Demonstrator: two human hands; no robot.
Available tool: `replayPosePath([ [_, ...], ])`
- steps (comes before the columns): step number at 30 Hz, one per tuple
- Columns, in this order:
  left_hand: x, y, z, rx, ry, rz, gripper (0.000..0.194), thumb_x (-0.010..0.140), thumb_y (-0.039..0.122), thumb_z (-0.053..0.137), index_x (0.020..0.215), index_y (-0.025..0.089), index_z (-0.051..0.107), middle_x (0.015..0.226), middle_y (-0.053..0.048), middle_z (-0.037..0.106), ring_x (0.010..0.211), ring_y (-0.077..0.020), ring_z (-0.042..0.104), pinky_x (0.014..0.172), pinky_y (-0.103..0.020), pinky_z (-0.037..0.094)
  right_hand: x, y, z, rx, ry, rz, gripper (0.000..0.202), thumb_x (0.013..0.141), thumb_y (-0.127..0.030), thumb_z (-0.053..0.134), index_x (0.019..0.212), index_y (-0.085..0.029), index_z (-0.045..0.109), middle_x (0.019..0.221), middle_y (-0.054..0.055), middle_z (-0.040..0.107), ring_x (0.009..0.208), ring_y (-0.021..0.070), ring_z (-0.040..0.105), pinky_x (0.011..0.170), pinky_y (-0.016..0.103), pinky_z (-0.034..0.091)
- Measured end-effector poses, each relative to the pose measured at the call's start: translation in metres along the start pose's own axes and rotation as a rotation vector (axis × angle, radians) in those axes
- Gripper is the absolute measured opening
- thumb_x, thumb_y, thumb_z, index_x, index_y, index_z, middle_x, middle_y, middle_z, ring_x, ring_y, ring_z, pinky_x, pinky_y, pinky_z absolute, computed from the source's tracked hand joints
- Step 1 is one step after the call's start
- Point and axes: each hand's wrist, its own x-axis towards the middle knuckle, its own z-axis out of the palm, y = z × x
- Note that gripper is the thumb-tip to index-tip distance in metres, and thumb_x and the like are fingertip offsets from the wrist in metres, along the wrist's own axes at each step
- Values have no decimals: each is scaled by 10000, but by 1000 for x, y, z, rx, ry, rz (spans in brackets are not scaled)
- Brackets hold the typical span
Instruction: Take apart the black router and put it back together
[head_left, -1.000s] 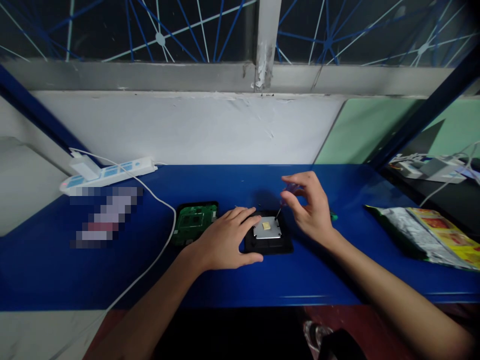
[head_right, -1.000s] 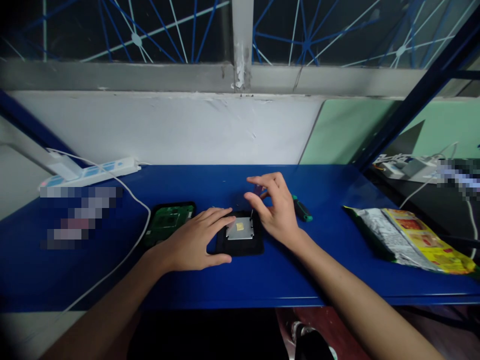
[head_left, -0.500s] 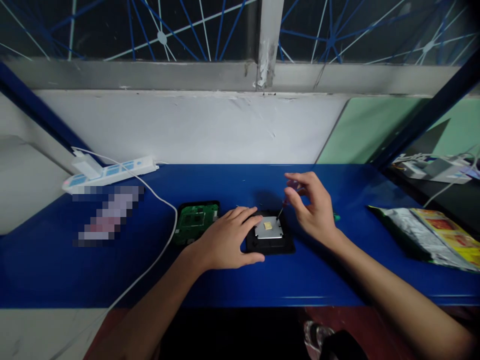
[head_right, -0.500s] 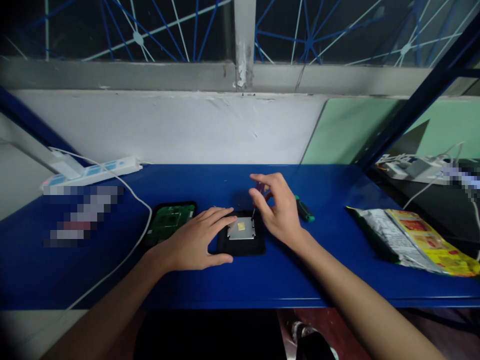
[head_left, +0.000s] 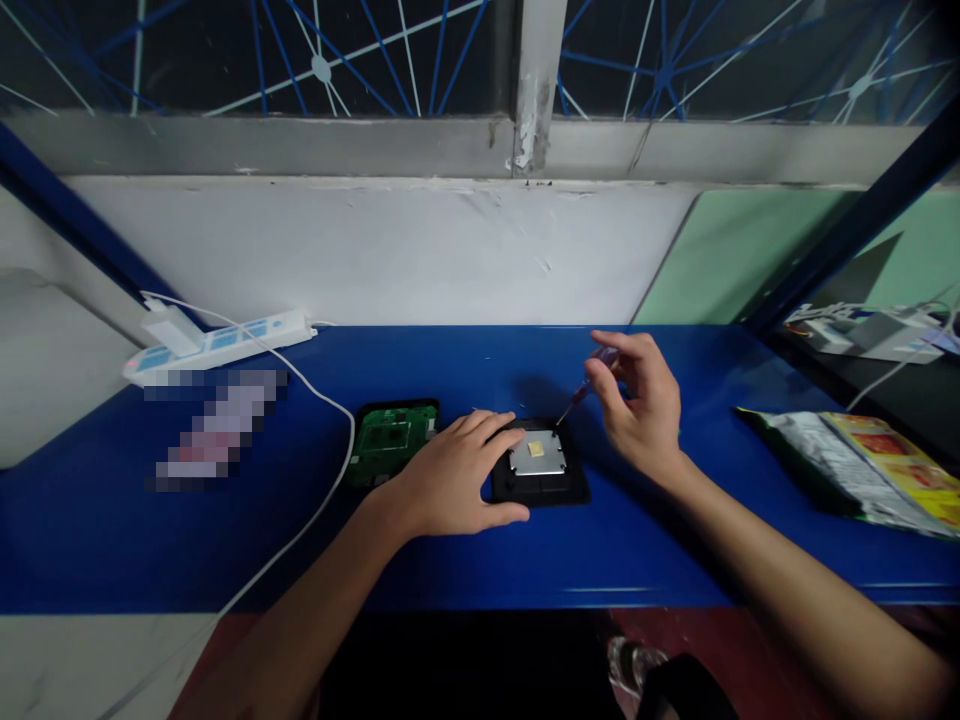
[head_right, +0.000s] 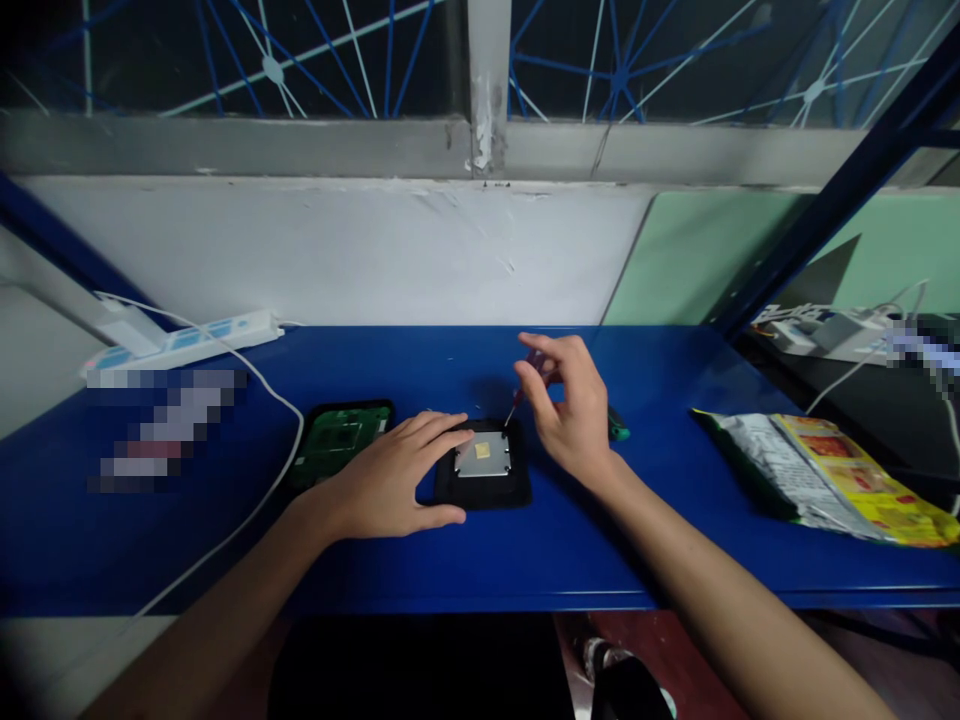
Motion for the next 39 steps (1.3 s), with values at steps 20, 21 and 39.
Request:
replayPosePath([
  [20, 1, 0, 0, 18, -12, -2, 825, 813, 668, 668, 1453, 195, 451, 1570, -125, 402, 1430, -349, 380, 1194, -523, 312, -1, -3, 2, -16, -90, -61, 300, 949, -193, 603, 1237, -277, 614, 914, 16, 569, 742, 142, 583, 636, 336, 560],
  [21, 1, 0, 0, 18, -11, -3, 827, 812, 670, 668, 1454, 197, 450, 1572, -124, 399, 1431, -351, 377, 1193, -524, 313, -1, -3, 2, -18, -90, -65, 302, 948, -193, 605, 1238, -277, 613, 917, 16, 570, 744, 142, 584, 639, 337, 561],
  [39, -1, 1, -1, 9, -15, -7, 808, 820, 674, 660, 1455, 226, 442, 1577, -114, 392, 1439, -351, 367, 1189, -523, 316, -1, -6, 1, 19, -164, -31, 311, 980, -206, 533, 1274, -288, 593, 989, 37, 639, 776, 149, 641, 673, 344, 590],
])
